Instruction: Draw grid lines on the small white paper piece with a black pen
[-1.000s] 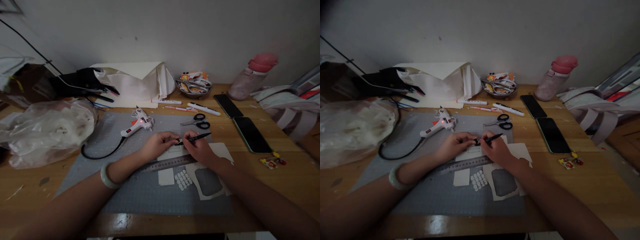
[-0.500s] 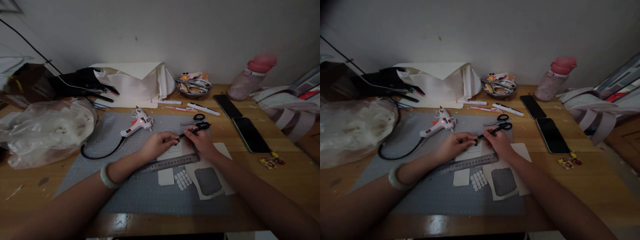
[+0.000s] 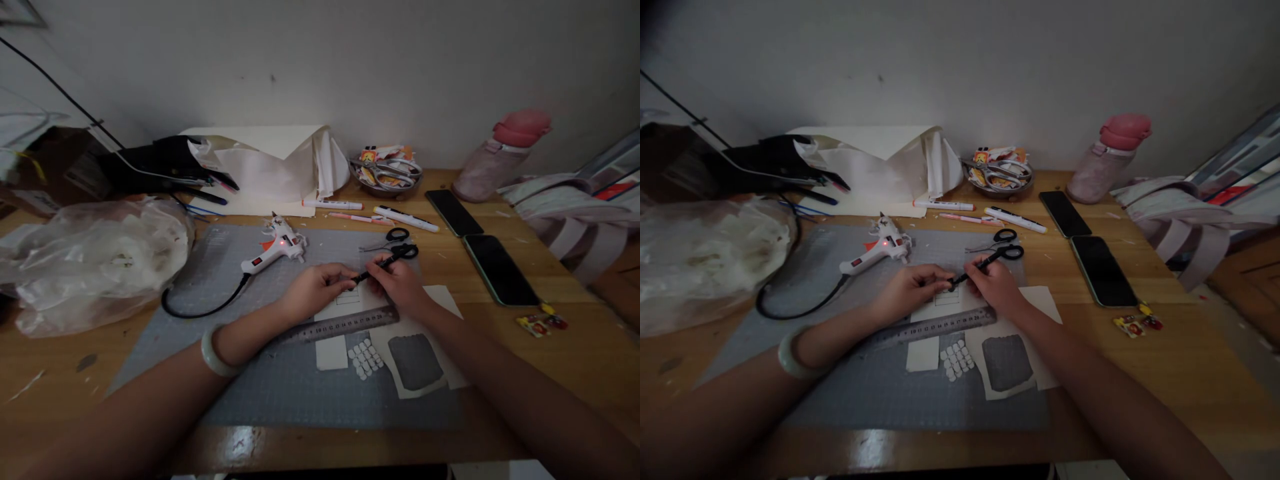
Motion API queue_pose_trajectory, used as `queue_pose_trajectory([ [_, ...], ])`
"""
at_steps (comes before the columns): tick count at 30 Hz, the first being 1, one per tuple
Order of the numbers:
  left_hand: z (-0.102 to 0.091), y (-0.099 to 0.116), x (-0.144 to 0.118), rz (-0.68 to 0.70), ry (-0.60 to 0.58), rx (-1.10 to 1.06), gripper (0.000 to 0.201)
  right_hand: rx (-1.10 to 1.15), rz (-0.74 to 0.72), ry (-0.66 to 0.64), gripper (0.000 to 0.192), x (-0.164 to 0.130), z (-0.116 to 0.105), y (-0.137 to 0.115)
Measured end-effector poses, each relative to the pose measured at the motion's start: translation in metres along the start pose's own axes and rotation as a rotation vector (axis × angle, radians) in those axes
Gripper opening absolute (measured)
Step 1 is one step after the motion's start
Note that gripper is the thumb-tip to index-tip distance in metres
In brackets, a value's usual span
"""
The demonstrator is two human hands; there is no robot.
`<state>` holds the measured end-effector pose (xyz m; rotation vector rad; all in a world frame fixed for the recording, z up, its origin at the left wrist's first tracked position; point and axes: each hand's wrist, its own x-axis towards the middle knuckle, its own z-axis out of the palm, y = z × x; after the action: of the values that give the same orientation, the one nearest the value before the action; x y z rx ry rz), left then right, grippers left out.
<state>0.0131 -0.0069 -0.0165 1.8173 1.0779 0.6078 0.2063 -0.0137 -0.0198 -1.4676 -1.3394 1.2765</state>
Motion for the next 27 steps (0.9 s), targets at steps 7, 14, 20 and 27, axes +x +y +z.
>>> queue_pose_trajectory([
  [7,-0.001,0.002,-0.001,-0.03,-0.006,-0.003,0.029,0.007,0.0,0.028,0.033,0.0,0.0,0.001],
  [14,-0.001,0.004,-0.001,-0.01,0.006,-0.041,0.026,0.05,0.011,0.01,0.035,-0.001,-0.001,-0.001],
  [20,0.0,0.0,0.0,0.009,-0.009,-0.007,0.028,0.147,0.002,0.034,0.032,0.001,-0.001,-0.006],
  [27,0.0,-0.002,0.001,0.031,0.003,0.025,0.029,0.075,-0.049,0.007,0.036,0.02,0.006,-0.017],
])
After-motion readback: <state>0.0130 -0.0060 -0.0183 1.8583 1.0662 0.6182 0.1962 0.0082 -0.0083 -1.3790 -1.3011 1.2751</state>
